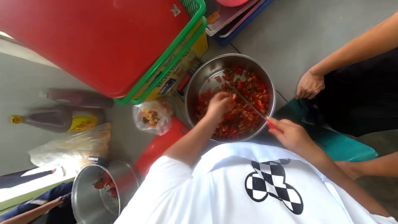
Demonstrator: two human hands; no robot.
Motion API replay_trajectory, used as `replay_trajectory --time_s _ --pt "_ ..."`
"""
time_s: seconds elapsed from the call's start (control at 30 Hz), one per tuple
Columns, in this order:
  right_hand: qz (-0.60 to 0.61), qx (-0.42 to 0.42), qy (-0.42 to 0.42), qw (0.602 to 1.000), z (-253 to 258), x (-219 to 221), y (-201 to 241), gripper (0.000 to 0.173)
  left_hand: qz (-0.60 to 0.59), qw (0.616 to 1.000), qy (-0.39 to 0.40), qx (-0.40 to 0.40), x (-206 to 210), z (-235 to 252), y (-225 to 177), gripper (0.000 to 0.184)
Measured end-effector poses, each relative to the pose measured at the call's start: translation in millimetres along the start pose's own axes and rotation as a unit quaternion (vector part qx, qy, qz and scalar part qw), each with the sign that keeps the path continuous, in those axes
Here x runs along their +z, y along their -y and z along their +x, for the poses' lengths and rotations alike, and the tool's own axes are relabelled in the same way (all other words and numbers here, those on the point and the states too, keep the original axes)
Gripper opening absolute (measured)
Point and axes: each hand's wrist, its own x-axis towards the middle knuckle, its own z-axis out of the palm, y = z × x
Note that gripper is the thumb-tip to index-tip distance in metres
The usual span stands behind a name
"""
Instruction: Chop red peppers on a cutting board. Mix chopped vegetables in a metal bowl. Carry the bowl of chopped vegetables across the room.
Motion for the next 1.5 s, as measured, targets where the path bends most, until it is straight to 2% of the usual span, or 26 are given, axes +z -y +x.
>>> replay_trajectory --time_s 0.03,0.07,0.13,0.23,0.33,0.4,0.47,0.57,0.67,0.8,0.87,1.07,1.3,1.5 --pt "0.010 0.010 -0.004 1.000 -1 -4 -2 0.039 0.143 0.989 0.023 0.027 -8 3 -2 0.027" --pt "0.017 0.015 -0.013 1.000 -3 -7 -4 0.040 0.286 0.956 0.041 0.059 -16 9 -5 0.030" --pt "0.026 0.020 -0.029 0.999 -8 -13 -9 0.041 0.449 0.883 0.043 0.127 -24 27 -4 0.032" --pt "0.028 0.034 -0.037 0.998 -13 -16 -13 0.042 0.513 0.829 0.072 0.210 -23 66 11 0.031" --pt "0.020 0.041 -0.040 0.998 -17 -15 -13 0.042 0.554 0.797 0.115 0.213 -11 90 20 0.034" --pt "0.015 0.047 -0.033 0.998 -20 -15 -12 0.041 0.545 0.806 0.104 0.205 -7 93 17 0.032" --pt "0.014 0.051 -0.025 0.998 -22 -14 -11 0.041 0.479 0.853 0.074 0.195 -7 86 4 0.035" --pt "0.007 0.039 -0.012 0.999 -23 -11 -11 0.040 0.292 0.945 0.005 0.146 -6 76 -8 0.037" --pt "-0.006 0.026 -0.002 1.000 -20 -7 -11 0.038 0.105 0.991 -0.028 0.079 -5 73 -9 0.035" --pt "-0.025 0.002 -0.007 1.000 -19 -4 -10 0.037 -0.051 0.996 -0.038 0.057 -4 65 -10 0.028" --pt "-0.032 -0.008 -0.008 0.999 -20 -3 -10 0.037 -0.091 0.992 -0.057 0.062 -4 62 -9 0.025" --pt "-0.044 -0.012 -0.007 0.999 -23 1 -11 0.037 -0.122 0.983 -0.100 0.098 0 56 -2 0.045" --pt "-0.009 0.023 -0.002 1.000 -8 -2 1 0.040 -0.031 0.994 -0.007 0.104 13 27 2 0.043" --pt "0.004 -0.003 -0.003 1.000 -16 -2 -5 0.039 -0.149 0.982 -0.096 0.065 -3 45 0 0.029"
